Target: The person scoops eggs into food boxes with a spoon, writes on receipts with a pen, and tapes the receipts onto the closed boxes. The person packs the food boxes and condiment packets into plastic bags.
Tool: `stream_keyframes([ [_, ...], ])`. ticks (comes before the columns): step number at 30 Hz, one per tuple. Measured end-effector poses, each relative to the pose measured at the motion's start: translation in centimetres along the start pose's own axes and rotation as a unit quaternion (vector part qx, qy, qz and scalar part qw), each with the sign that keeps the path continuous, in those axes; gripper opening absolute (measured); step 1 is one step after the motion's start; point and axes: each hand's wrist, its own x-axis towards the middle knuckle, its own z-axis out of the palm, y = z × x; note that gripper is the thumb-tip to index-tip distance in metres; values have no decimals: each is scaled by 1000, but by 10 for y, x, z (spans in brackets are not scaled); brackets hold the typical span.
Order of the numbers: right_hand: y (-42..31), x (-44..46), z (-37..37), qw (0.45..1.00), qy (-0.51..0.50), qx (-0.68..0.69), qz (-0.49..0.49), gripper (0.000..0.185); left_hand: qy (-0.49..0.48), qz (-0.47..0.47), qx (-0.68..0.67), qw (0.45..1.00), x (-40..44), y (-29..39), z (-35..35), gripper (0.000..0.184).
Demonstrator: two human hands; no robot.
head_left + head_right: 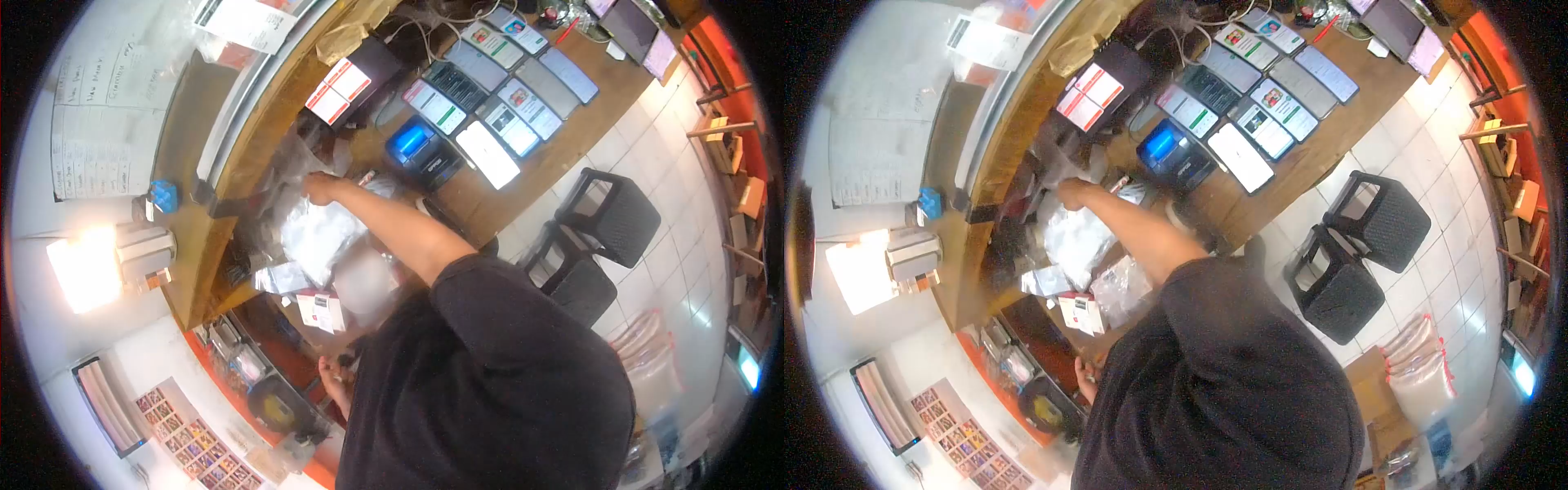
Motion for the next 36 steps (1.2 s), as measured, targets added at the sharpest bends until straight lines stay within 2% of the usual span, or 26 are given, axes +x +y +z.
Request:
stream_keyframes([
  [1, -6, -4, 4, 992, -62, 88, -59, 24, 27, 22, 1, 999, -12, -2, 2, 16],
  [2, -14, -9, -7, 991, -71, 95, -56, 24, -58, 57, 56, 995, -13, -10, -18, 16],
  [3, -14, -9, -28, 997, -9, 70, -10, 26, -52, 53, 54, 996, -9, -24, -29, 16],
  [4, -18, -16, -52, 997, 53, 47, 40, 27, -82, 91, 44, 992, -8, -36, -45, 16],
  [5, -25, -26, -80, 994, 55, 28, 90, 30, -110, 129, 36, 985, -7, -48, -65, 16],
  [6, -24, -32, -103, 989, 59, 5, 136, 33, -84, 113, 9, 990, 8, -68, -89, 21],
  [10, 13, -41, -114, 983, 69, -91, 144, 41, -85, 69, -14, 994, 15, -70, -136, 23],
  [12, 26, -41, -116, 973, 80, -189, 103, 51, -98, 48, -34, 993, 23, -67, -138, 25],
  [13, 32, -38, -120, 974, 82, -187, 101, 51, -98, 51, -33, 993, 17, -57, -117, 25],
  [14, 36, -36, -120, 973, 74, -188, 115, 53, -42, 91, 104, 990, -2, -34, -73, 25],
  [16, 42, -34, -111, 972, 59, -183, 132, 56, 22, 125, 245, 961, -12, -17, -48, 25],
  [18, 48, -33, -111, 966, 115, -212, 98, 60, 6, 94, -15, 995, -3, -15, -42, 26],
  [19, 50, -33, -111, 965, 113, -213, 100, 60, 6, 90, -14, 996, 0, -15, -41, 26],
  [21, 31, -39, -124, 974, 127, -148, 117, 56, -10, 63, -97, 993, -1, -4, -35, 34],
  [22, 28, -40, -118, 973, 126, -151, 120, 56, 3, 42, -86, 995, 6, -1, -42, 41],
  [24, 22, -39, -98, 962, 200, -171, 68, 51, 30, 34, -85, 995, -2, 11, -10, 43],
  [26, -27, -64, -104, 993, 20, -63, 98, 42, 58, 25, -85, 994, 6, 12, -11, 44],
  [27, -42, -73, -85, 996, -31, -55, 59, 31, -62, 14, -107, 992, 25, 11, -23, 40],
  [28, -61, -95, -62, 999, 2, 51, 14, 23, -181, 4, -128, 975, 38, 7, -39, 36],
  [29, -89, -122, -39, 986, 45, 162, -1, 21, -181, 0, -129, 975, 38, 11, -30, 36],
  [30, -114, -137, -30, 972, -115, 207, -8, 24, -148, -26, -138, 979, 37, 22, -5, 23],
  [31, -147, -160, -36, 960, -213, 182, -17, 32, -114, -52, -145, 981, 36, 32, 16, 16],
  [32, -162, -183, -18, 948, -203, 209, -129, 36, -112, -56, -146, 981, 36, 41, 33, 16],
  [33, -171, -201, -2, 922, -189, 236, -239, 40, -151, -43, -153, 976, 35, 48, 47, 21],
  [34, -180, -208, -2, 923, -191, 237, -235, 40, -191, -29, -158, 968, 34, 51, 49, 36],
  [36, -201, -215, -16, 885, -312, 266, -221, 40, -225, -31, -102, 969, 61, 53, 17, 40],
])
